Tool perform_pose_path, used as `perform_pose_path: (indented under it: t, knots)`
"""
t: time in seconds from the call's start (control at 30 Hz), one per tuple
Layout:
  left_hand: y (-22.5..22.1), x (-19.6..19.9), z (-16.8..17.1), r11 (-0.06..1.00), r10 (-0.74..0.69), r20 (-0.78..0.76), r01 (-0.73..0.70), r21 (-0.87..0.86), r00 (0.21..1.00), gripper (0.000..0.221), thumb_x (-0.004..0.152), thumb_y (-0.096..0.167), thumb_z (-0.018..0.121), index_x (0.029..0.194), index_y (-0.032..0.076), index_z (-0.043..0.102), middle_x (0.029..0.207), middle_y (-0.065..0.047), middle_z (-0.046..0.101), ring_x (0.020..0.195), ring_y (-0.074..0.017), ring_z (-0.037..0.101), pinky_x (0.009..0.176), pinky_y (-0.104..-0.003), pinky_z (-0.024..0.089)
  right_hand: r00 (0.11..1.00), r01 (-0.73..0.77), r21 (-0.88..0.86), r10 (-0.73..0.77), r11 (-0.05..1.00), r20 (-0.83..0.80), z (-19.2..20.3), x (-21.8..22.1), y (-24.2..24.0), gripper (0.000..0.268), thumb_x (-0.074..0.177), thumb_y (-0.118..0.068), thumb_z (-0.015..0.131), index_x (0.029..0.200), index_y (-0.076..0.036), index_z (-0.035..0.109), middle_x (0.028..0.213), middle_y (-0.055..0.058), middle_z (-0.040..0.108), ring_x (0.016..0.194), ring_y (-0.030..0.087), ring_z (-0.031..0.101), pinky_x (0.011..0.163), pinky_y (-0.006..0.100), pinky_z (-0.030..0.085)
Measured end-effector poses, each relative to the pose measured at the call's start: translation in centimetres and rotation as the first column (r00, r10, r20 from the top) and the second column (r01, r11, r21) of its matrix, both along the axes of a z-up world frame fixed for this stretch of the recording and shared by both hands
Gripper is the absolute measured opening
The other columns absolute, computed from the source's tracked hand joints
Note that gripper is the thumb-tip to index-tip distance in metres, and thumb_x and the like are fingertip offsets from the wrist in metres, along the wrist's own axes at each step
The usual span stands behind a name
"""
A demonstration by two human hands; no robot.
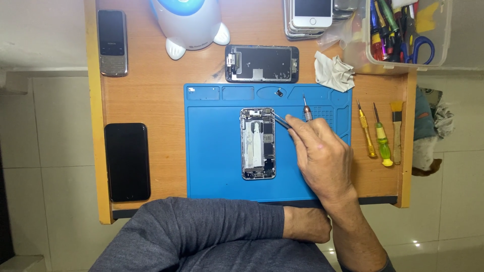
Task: Removing small internal components and screws from a disassembled mobile phone using precision tools.
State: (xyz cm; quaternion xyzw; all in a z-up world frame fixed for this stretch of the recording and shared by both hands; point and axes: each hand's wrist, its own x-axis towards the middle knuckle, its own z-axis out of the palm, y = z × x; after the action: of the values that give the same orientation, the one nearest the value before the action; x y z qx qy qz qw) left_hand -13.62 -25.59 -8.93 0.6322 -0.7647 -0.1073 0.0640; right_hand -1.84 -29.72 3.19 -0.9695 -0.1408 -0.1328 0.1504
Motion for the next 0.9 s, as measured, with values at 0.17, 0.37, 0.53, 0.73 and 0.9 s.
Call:
perform_pose_path:
  t: [0.17,0.37,0.53,0.73,0.9]
  knots:
    - [0.4,0.9,0.8,0.999,-0.049,0.015,0.050,-0.017,0.999,0.017,0.100,0.014,0.074,0.096,0.025,0.086,0.091,0.005,0.085,0.085,-0.0265,0.079,0.075,-0.048,0.059,0.997,-0.025,0.101,0.031,0.995,-0.064,0.9,0.3,0.1,0.027,0.113,-0.009,0.080,0.139,-0.009,0.084,0.104,0.006,0.072,0.089,0.022,0.072,0.076,0.036,0.063]
    - [0.7,1.8,2.5,0.994,-0.075,0.011,0.074,0.076,0.997,0.016,0.100,0.017,0.074,0.104,0.023,0.088,0.096,0.001,0.086,0.090,-0.0300,0.081,0.075,-0.051,0.060,0.998,-0.020,0.097,0.025,0.995,-0.052,0.5,0.4,0.0,0.028,0.114,-0.008,0.080,0.141,-0.010,0.084,0.107,0.007,0.072,0.092,0.022,0.072,0.079,0.037,0.063]
    - [0.6,1.3,1.8,0.997,-0.073,0.034,0.072,0.028,0.997,0.016,0.101,0.017,0.073,0.100,0.025,0.087,0.094,0.003,0.085,0.089,-0.0299,0.079,0.077,-0.051,0.058,0.997,-0.036,0.128,0.045,0.991,-0.064,1.0,0.5,0.1,0.028,0.113,-0.006,0.079,0.140,-0.008,0.084,0.108,0.008,0.073,0.094,0.023,0.073,0.080,0.036,0.063]
    - [0.8,1.6,2.3,0.997,-0.075,0.038,0.073,0.037,0.996,0.016,0.101,0.016,0.073,0.099,0.025,0.087,0.093,0.004,0.085,0.090,-0.0300,0.078,0.077,-0.051,0.058,0.996,-0.061,0.142,0.069,0.988,-0.053,1.1,0.6,0.0,0.029,0.112,-0.004,0.080,0.140,-0.006,0.084,0.109,0.008,0.071,0.096,0.024,0.073,0.083,0.036,0.064]
    - [0.3,0.7,1.1,0.999,-0.045,0.042,0.045,-0.002,0.998,0.017,0.097,0.014,0.075,0.095,0.026,0.086,0.091,0.005,0.084,0.089,-0.0320,0.078,0.083,-0.053,0.058,0.995,-0.052,0.177,0.066,0.983,-0.072,1.9,0.5,0.1,0.028,0.111,-0.006,0.081,0.138,-0.005,0.084,0.112,0.009,0.074,0.100,0.024,0.076,0.089,0.036,0.066]
